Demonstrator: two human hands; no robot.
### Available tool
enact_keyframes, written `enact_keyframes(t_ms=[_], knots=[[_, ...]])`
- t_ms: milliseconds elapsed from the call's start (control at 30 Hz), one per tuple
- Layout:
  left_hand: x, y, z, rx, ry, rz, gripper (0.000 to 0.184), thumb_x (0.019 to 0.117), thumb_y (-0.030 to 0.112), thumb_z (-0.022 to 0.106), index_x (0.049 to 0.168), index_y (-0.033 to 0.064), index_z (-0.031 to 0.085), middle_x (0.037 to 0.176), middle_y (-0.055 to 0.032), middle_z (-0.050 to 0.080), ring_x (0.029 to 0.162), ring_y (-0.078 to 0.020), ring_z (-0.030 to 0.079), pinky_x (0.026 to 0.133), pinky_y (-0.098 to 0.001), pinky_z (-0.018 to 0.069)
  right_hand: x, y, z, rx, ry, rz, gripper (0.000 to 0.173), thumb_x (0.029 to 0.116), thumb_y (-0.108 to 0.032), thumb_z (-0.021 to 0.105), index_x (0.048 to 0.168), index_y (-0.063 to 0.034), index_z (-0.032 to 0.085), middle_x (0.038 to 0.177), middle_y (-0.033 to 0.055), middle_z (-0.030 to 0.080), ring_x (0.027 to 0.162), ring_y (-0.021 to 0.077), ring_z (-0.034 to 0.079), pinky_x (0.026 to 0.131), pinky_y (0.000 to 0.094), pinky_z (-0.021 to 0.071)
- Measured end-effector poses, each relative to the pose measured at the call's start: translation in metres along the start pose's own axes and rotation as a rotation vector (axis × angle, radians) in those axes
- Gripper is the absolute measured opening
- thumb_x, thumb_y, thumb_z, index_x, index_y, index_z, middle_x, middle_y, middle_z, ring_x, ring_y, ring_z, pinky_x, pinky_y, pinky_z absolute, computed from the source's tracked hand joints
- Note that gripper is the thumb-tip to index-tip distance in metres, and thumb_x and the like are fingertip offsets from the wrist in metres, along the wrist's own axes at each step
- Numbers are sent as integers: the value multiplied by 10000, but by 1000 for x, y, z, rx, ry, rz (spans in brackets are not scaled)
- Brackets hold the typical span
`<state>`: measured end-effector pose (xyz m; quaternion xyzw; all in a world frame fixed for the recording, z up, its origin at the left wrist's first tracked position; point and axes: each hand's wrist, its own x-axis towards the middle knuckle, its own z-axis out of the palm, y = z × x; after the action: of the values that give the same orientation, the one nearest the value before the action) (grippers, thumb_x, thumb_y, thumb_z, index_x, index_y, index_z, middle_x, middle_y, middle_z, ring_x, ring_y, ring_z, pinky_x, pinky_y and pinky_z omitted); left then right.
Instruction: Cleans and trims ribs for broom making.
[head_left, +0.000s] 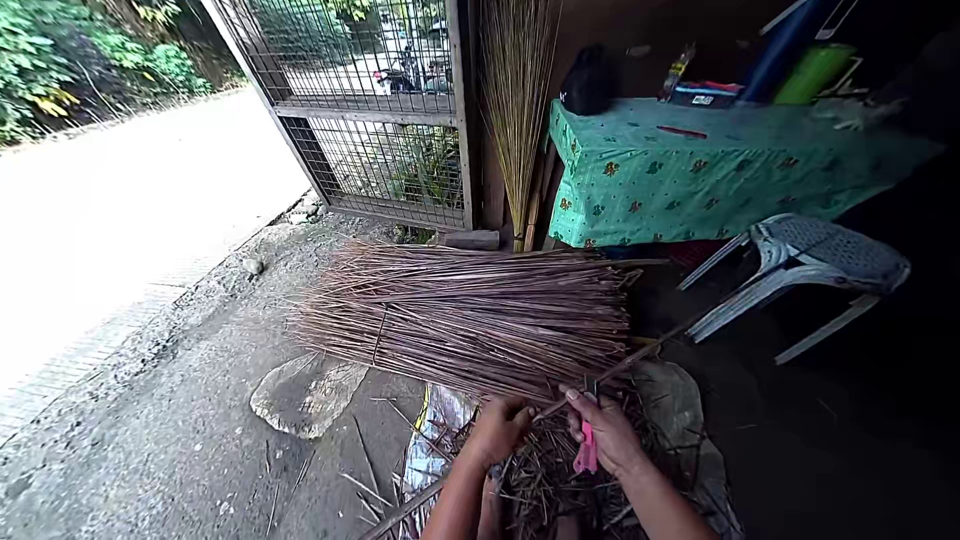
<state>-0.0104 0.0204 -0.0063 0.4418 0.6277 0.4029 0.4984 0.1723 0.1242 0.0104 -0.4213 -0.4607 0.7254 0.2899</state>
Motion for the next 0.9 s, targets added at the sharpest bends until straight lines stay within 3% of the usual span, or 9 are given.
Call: enact_keyframes(t_ms=[100,133,200,333,433,567,667,767,900], knots=[[1,-9,-8,50,17,-15,283,1078,247,499,1049,15,659,792,-49,641,625,-125,604,633,-324,546,20,-11,-21,26,124,-118,205,1062,-128,533,1020,24,664,610,42,566,434,94,480,415,225,443],[2,-10,-11,59,29,-5,296,1078,257,500,1044,15,667,801,-48,645,637,-126,607,651,-329,549,25,-13,-28,34,150,-129,213,1069,-123,521,916,-6,613,604,41,558,437,99,478,420,227,439],[4,-13,-12,42,32,39,278,1069,254,530,1040,29,691,817,-34,665,651,-106,621,663,-305,557,28,-7,-33,47,172,-126,247,1068,-112,518,847,-20,578,602,48,563,438,106,485,421,230,443],[6,-12,-3,-14,-15,44,233,1046,200,578,1110,9,695,898,-55,717,724,-115,682,716,-319,599,17,10,-10,-12,4,-71,178,1050,-125,546,936,-4,608,640,43,582,479,103,510,459,240,463],[0,-5,3,-100,57,64,222,1044,183,583,1081,7,712,874,-35,722,721,-100,686,706,-298,605,6,12,2,-138,-144,-66,181,1048,-173,559,992,-12,618,691,17,611,536,90,555,509,240,495],[0,-10,4,-70,108,114,193,1033,177,614,1042,32,741,846,-31,738,721,-105,703,721,-295,615,7,13,-6,-199,-157,-114,218,1063,-187,538,985,-25,660,692,30,629,563,98,579,546,252,516],[-3,-12,-2,-11,95,82,192,1030,191,620,1003,46,743,811,-23,726,698,-94,691,701,-286,605,11,4,-18,-219,-103,-184,295,1095,-249,451,1164,-40,647,779,60,688,593,147,646,593,315,595],[-5,-15,-13,75,-15,-32,210,1016,203,612,934,51,731,792,-17,711,705,-83,686,726,-298,605,18,0,-27,-149,-80,-278,344,1081,-273,490,1347,-89,608,797,43,652,506,90,519,489,243,493],[-3,-15,-7,105,-50,4,200,993,233,629,1059,71,726,870,-8,716,771,-83,675,778,-316,581,16,6,-16,-47,-23,-170,209,1051,-195,572,1142,-46,687,655,25,569,474,80,492,463,227,474]])
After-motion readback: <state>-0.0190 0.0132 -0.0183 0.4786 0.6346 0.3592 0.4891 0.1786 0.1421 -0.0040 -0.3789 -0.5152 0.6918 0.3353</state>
